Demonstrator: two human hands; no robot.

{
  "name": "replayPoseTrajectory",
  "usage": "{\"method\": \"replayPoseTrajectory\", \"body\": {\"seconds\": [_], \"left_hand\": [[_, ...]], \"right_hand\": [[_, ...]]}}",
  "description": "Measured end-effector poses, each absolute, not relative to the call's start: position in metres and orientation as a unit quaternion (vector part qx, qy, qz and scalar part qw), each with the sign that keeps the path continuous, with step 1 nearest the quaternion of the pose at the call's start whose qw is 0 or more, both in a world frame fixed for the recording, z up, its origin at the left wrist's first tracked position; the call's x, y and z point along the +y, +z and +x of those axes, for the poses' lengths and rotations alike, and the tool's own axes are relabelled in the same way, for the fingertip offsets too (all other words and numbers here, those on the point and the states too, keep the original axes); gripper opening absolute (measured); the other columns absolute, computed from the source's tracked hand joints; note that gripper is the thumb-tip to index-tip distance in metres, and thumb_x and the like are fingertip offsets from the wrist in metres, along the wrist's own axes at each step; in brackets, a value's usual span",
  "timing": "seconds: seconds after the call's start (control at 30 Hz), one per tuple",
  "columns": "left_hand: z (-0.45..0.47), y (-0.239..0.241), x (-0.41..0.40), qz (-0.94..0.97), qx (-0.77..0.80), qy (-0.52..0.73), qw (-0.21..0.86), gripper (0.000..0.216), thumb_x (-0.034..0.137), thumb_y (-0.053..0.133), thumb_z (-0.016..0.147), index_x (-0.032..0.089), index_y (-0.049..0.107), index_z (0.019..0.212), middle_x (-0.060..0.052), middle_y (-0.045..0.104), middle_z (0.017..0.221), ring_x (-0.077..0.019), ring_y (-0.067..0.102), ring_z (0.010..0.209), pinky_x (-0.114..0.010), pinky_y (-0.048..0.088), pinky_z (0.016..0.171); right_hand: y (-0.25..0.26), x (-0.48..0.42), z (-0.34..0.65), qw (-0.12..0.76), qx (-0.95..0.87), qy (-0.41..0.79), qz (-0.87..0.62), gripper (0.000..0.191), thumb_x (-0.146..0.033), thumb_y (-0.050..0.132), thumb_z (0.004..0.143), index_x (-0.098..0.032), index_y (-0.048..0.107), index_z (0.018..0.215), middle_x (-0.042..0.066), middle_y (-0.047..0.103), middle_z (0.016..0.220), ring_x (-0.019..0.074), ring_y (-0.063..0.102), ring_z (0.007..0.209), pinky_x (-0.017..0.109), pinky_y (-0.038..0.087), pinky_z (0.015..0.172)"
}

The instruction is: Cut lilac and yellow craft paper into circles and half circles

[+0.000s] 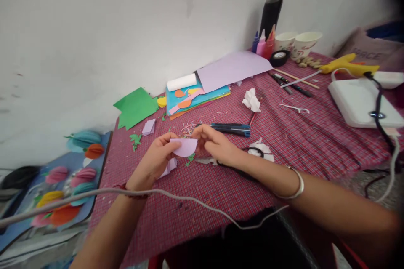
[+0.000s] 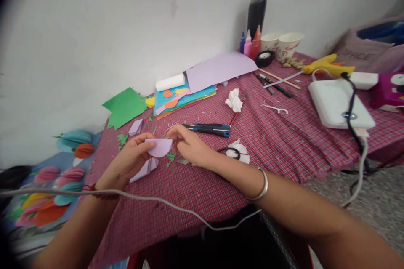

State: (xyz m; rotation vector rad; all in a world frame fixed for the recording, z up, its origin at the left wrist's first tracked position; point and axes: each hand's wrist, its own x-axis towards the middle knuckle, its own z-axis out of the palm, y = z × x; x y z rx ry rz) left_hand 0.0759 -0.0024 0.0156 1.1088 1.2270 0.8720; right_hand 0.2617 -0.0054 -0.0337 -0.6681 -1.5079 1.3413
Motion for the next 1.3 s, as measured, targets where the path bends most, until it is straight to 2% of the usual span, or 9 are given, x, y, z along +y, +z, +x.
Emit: {"method": "replayPoseTrajectory", "body": {"seconds": [0.13,0.23,0.33,0.4,0.6,0.73,0.87,1.03,1.3], "left_hand": [[0.081,0.027,-0.011,0.549,0.534,0.345,0.542,0.012,0.018,0.071,0.065,0.015,0.059,0.064,0.002,0.057,0.054,-0.0080,0.052,0.048,-0.017,0.039,0.046],[0.086,0.037,-0.011,0.601,0.525,0.312,0.515,0.006,0.018,0.068,0.071,0.015,0.065,0.075,-0.001,0.062,0.065,-0.0094,0.055,0.054,-0.019,0.043,0.050],[0.065,0.043,-0.008,0.644,0.526,0.341,0.440,0.024,0.019,0.067,0.074,0.017,0.067,0.097,-0.005,0.067,0.083,-0.0127,0.060,0.068,-0.023,0.049,0.063],[0.034,0.041,-0.010,0.679,0.540,0.340,0.363,0.027,0.018,0.072,0.069,0.019,0.069,0.096,-0.006,0.068,0.091,-0.0144,0.061,0.079,-0.025,0.049,0.074],[-0.040,0.000,-0.028,0.712,0.577,0.203,0.344,0.044,0.020,0.082,0.052,0.025,0.072,0.095,-0.007,0.069,0.105,-0.0264,0.058,0.105,-0.045,0.038,0.101],[-0.045,-0.027,-0.032,0.741,0.548,0.214,0.323,0.030,0.024,0.079,0.058,0.025,0.074,0.088,-0.009,0.068,0.103,-0.0273,0.058,0.103,-0.047,0.038,0.100],[-0.044,-0.037,-0.034,0.773,0.529,0.217,0.276,0.024,0.028,0.074,0.068,0.025,0.074,0.092,-0.010,0.066,0.107,-0.0256,0.058,0.103,-0.045,0.040,0.096],[-0.047,-0.042,-0.036,0.793,0.512,0.224,0.243,0.024,0.027,0.073,0.071,0.026,0.073,0.095,-0.009,0.065,0.107,-0.0250,0.058,0.102,-0.043,0.041,0.095],[-0.054,-0.047,-0.031,0.806,0.503,0.209,0.232,0.023,0.035,0.072,0.074,0.026,0.071,0.095,-0.009,0.065,0.108,-0.0257,0.058,0.103,-0.046,0.043,0.093]], "right_hand": [[-0.029,-0.004,0.262,0.484,-0.580,0.596,-0.273,0.012,-0.020,0.052,0.081,-0.018,0.052,0.093,0.002,0.058,0.088,0.0133,0.056,0.079,0.029,0.045,0.075],[-0.032,-0.004,0.261,0.457,-0.593,0.600,-0.283,0.013,-0.028,0.060,0.078,-0.017,0.054,0.077,-0.001,0.053,0.072,0.0109,0.051,0.065,0.025,0.041,0.063],[-0.036,-0.002,0.261,0.458,-0.573,0.593,-0.331,0.016,-0.027,0.060,0.077,-0.017,0.052,0.069,-0.003,0.051,0.064,0.0091,0.046,0.058,0.023,0.037,0.057],[-0.039,0.000,0.261,0.458,-0.552,0.598,-0.356,0.014,-0.026,0.059,0.077,-0.017,0.053,0.070,-0.003,0.052,0.064,0.0090,0.047,0.057,0.023,0.037,0.055],[-0.041,-0.002,0.259,0.426,-0.544,0.614,-0.382,0.015,-0.024,0.063,0.075,-0.017,0.052,0.066,-0.004,0.049,0.058,0.0067,0.043,0.049,0.020,0.033,0.046],[-0.044,-0.005,0.256,0.396,-0.532,0.634,-0.398,0.016,-0.027,0.063,0.077,-0.017,0.053,0.069,-0.003,0.053,0.059,0.0067,0.046,0.047,0.018,0.033,0.042],[-0.046,-0.005,0.256,0.394,-0.543,0.622,-0.403,0.017,-0.027,0.062,0.078,-0.017,0.053,0.069,-0.003,0.053,0.057,0.0056,0.046,0.045,0.017,0.032,0.040],[-0.048,-0.006,0.258,0.352,-0.550,0.618,-0.438,0.017,-0.033,0.060,0.082,-0.019,0.053,0.075,-0.004,0.052,0.053,0.0045,0.037,0.036,0.017,0.021,0.031],[-0.048,-0.007,0.260,0.321,-0.549,0.632,-0.443,0.017,-0.034,0.060,0.083,-0.019,0.053,0.079,-0.003,0.056,0.056,0.0056,0.044,0.039,0.017,0.024,0.032]]}}
